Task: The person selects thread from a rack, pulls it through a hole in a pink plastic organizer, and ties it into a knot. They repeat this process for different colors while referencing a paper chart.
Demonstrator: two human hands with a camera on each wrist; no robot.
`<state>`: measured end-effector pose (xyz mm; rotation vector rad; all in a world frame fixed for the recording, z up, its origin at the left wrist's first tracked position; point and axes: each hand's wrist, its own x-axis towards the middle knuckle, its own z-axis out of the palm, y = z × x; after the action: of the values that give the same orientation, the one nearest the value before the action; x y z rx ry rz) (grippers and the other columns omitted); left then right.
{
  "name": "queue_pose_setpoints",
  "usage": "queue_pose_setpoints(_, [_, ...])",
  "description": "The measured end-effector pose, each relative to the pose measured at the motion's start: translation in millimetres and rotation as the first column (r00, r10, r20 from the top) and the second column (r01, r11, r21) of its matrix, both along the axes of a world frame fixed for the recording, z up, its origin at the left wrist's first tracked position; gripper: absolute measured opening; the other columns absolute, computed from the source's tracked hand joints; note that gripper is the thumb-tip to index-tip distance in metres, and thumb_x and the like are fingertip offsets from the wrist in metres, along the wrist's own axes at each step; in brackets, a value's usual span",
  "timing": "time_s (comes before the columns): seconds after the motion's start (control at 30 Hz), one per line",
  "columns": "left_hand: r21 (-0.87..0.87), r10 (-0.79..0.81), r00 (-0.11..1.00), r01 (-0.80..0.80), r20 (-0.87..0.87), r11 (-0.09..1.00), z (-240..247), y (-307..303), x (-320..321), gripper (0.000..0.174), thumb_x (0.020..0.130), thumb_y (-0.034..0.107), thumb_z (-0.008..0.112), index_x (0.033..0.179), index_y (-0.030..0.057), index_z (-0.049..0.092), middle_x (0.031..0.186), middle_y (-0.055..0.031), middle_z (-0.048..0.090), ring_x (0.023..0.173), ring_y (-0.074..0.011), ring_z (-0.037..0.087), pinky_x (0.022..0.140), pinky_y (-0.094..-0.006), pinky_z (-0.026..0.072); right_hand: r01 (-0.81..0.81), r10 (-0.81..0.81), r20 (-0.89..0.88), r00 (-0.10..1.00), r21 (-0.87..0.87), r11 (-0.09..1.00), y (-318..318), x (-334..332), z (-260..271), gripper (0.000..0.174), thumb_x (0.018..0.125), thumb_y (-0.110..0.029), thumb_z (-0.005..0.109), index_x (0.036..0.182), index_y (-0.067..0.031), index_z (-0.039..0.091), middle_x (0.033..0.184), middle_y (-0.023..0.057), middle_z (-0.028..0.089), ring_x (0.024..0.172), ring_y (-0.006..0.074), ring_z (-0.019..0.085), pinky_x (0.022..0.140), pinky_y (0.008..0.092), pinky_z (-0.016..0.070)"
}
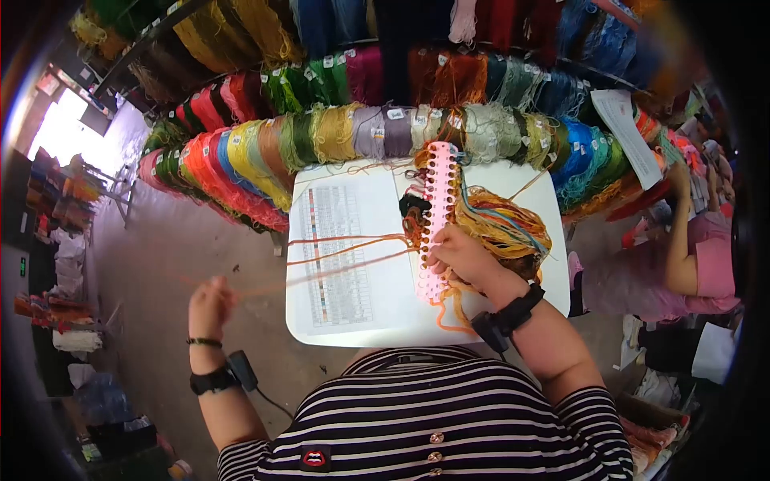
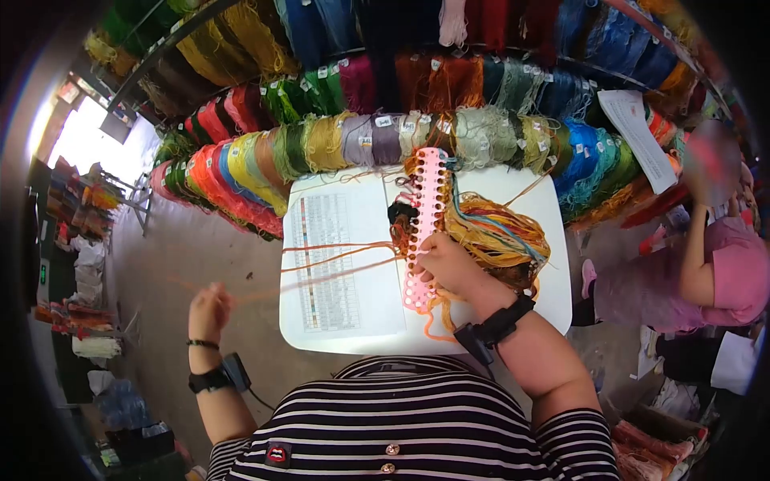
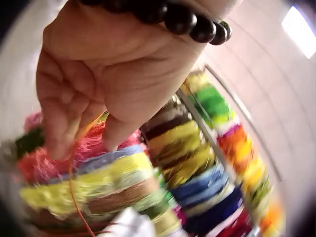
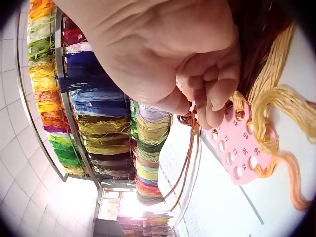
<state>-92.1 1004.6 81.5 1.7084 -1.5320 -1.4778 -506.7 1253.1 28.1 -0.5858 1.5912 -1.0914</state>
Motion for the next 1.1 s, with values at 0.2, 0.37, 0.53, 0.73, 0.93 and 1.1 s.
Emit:
queue_pose_setpoints(0.2, [-0.065,-0.129,0.978,0.141,0.161,0.988,-15.1,36.2,-16.0,0.027,0.091,0.026,0.059,0.105,0.0032,0.063,0.081,-0.0048,0.067,0.065,-0.0092,0.061,0.054,-0.0212,0.0443,-0.067,0.066,-0.024,0.998,-0.043,0.997,4.0,-23.8,40.2,0.021,0.089,-0.022,0.061,0.100,-0.0047,0.059,0.087,0.0060,0.066,0.068,0.0103,0.059,0.054,0.0237,0.0466])
queue_pose_setpoints(0.37, [-0.041,-0.311,0.925,0.310,-0.217,0.950,-20.8,58.9,-87.4,0.020,0.094,0.019,0.057,0.106,0.0041,0.062,0.082,-0.0031,0.066,0.067,-0.0089,0.061,0.058,-0.0205,0.0454,0.081,-0.172,-0.330,0.928,-0.271,0.959,-36.4,-102.1,84.4,0.019,0.087,-0.020,0.062,0.086,-0.0018,0.067,0.074,0.0035,0.065,0.063,0.0078,0.057,0.056,0.0238,0.0457])
queue_pose_setpoints(0.53, [0.105,-0.362,0.866,0.419,-0.345,0.902,-29.8,84.4,-144.4,0.022,0.095,0.017,0.056,0.108,0.0008,0.061,0.084,-0.0038,0.066,0.068,-0.0083,0.060,0.060,-0.0201,0.0469,0.154,-0.474,-0.776,0.416,-0.453,0.878,-98.1,-190.8,73.0,0.022,0.082,-0.023,0.063,0.090,-0.0034,0.071,0.085,0.0149,0.069,0.079,0.0280,0.067,0.072,0.0360,0.0513])
queue_pose_setpoints(0.73, [0.198,-0.215,0.905,0.302,-0.368,0.932,-54.6,91.8,-155.8,0.021,0.096,0.012,0.053,0.111,-0.0013,0.059,0.089,-0.0071,0.066,0.068,-0.0095,0.060,0.058,-0.0191,0.0472,0.181,-0.401,-0.836,0.374,-0.359,0.916,-151.0,-250.8,61.2,0.025,0.081,-0.022,0.064,0.097,-0.0038,0.071,0.094,0.0154,0.069,0.091,0.0304,0.066,0.081,0.0355,0.0508])
queue_pose_setpoints(0.93, [0.232,-0.178,0.920,0.268,-0.348,0.935,-52.7,87.1,-158.3,0.021,0.096,0.011,0.052,0.112,-0.0023,0.057,0.089,-0.0095,0.066,0.068,-0.0114,0.062,0.058,-0.0207,0.0482,0.326,-0.514,-0.805,0.296,-0.421,0.847,-185.8,-277.6,37.7,0.022,0.081,-0.024,0.063,0.091,-0.0072,0.072,0.091,0.0172,0.068,0.088,0.0345,0.065,0.079,0.0408,0.0507])
queue_pose_setpoints(1.1, [0.239,-0.161,0.933,0.244,-0.322,0.940,-54.1,86.4,-160.1,0.022,0.096,0.011,0.051,0.113,-0.0018,0.057,0.087,-0.0092,0.066,0.065,-0.0113,0.062,0.056,-0.0205,0.0478,0.361,-0.489,-0.781,0.389,-0.359,0.861,-197.1,-295.0,32.0,0.022,0.081,-0.024,0.062,0.092,-0.0071,0.071,0.090,0.0176,0.068,0.085,0.0361,0.064,0.077,0.0426,0.0506])
